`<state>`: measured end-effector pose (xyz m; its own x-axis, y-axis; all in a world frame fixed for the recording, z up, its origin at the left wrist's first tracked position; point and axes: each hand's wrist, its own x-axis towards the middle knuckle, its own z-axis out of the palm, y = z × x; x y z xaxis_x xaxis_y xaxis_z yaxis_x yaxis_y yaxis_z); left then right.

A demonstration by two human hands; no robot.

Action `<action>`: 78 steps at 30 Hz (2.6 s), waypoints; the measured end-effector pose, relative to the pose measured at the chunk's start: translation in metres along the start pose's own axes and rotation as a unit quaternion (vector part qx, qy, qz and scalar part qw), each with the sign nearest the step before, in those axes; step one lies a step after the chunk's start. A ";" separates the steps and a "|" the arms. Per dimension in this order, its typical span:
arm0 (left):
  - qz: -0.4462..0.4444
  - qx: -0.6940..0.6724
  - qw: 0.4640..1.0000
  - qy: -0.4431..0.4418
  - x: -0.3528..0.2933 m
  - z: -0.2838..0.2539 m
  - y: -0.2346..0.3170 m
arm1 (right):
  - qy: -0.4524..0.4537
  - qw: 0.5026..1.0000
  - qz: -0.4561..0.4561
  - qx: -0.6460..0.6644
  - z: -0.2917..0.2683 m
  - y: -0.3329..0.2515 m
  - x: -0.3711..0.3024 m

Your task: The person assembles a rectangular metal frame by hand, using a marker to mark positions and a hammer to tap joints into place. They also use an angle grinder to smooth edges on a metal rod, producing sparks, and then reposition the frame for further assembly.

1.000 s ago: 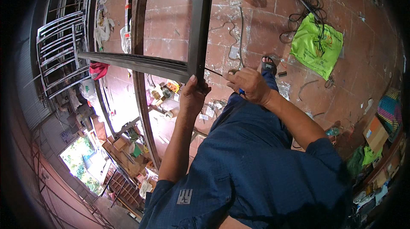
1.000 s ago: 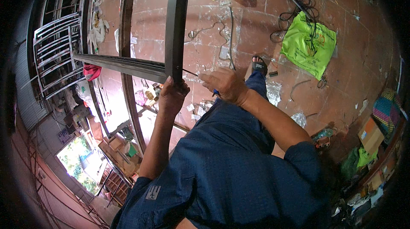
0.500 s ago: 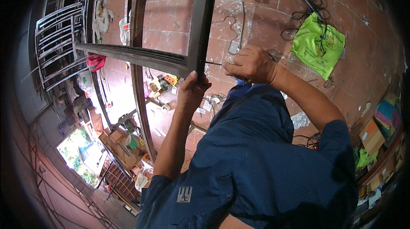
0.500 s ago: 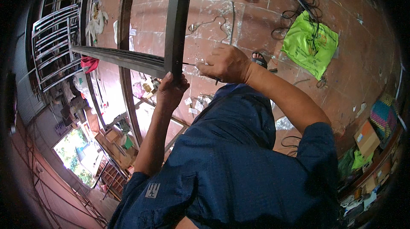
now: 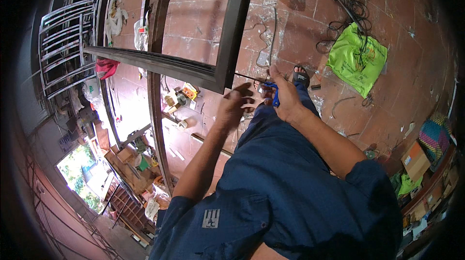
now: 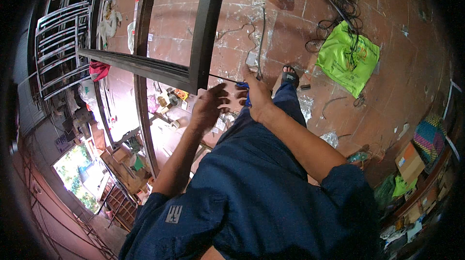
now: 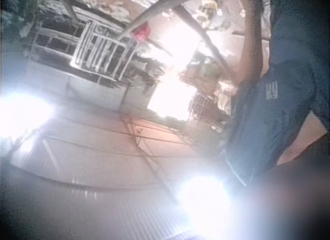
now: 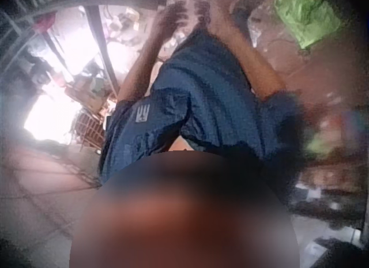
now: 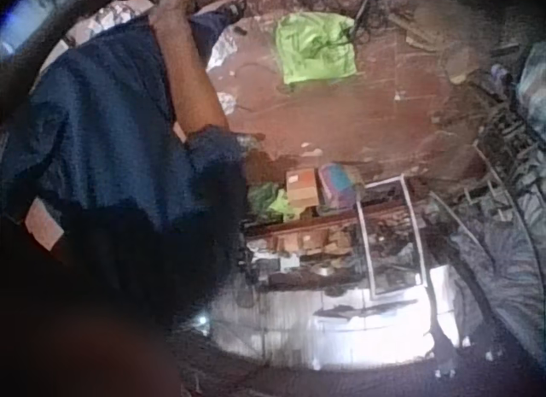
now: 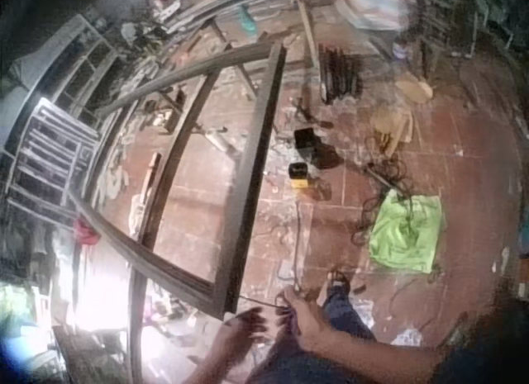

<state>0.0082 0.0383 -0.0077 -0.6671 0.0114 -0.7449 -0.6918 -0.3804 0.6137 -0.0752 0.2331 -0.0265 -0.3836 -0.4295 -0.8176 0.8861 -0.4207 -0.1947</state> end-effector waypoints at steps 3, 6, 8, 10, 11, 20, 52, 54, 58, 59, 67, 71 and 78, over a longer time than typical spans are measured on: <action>0.028 -0.025 0.999 0.034 0.003 0.061 0.012 | 0.057 0.961 -0.211 -0.171 -0.009 0.011 0.016; 0.044 -0.078 0.994 0.060 0.032 0.062 0.004 | 0.066 0.864 -0.351 -0.355 -0.028 0.012 0.017; 0.050 -0.072 0.992 0.085 0.034 0.067 0.009 | 0.046 0.634 -0.545 -0.546 -0.047 -0.007 0.001; 0.043 -0.080 0.989 0.114 0.032 0.071 0.012 | -0.024 0.408 -0.661 -0.629 -0.050 -0.035 -0.022; 0.045 -0.078 0.989 0.121 0.031 0.073 0.014 | -0.039 0.372 -0.655 -0.656 -0.056 -0.039 -0.018; 0.047 -0.084 0.988 0.120 0.025 0.073 0.012 | -0.140 0.443 -0.603 -0.649 -0.055 -0.060 -0.019; 0.065 -0.087 0.987 0.120 -0.010 -0.015 0.013 | -0.288 0.349 -0.515 -0.728 -0.005 -0.081 0.015; 0.052 -0.073 0.989 0.120 -0.012 -0.023 0.012 | -0.333 0.485 -0.447 -0.674 -0.011 -0.080 0.024; 0.054 -0.048 0.991 0.112 -0.007 -0.024 0.013 | -0.410 0.835 -0.194 -0.310 -0.030 -0.043 0.047; 0.058 -0.039 0.991 0.111 -0.006 -0.023 0.015 | -0.421 0.887 -0.092 -0.164 -0.033 -0.031 0.051; 0.070 -0.072 0.993 0.061 -0.007 -0.006 -0.005 | -0.277 0.959 0.060 0.014 -0.021 -0.017 0.010; 0.071 -0.024 0.996 0.053 0.003 0.046 0.005 | -0.119 0.960 -0.144 -0.209 -0.028 -0.001 0.019; 0.088 -0.051 0.987 0.126 0.027 0.044 0.004 | -0.174 0.339 -0.603 -0.701 0.000 -0.063 -0.049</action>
<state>-0.0250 0.0783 -0.0141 -0.6755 -0.2882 -0.6787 -0.5317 -0.4473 0.7191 -0.1120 0.2810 0.0261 -0.4781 -0.7919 0.3800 -0.8101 0.2303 -0.5392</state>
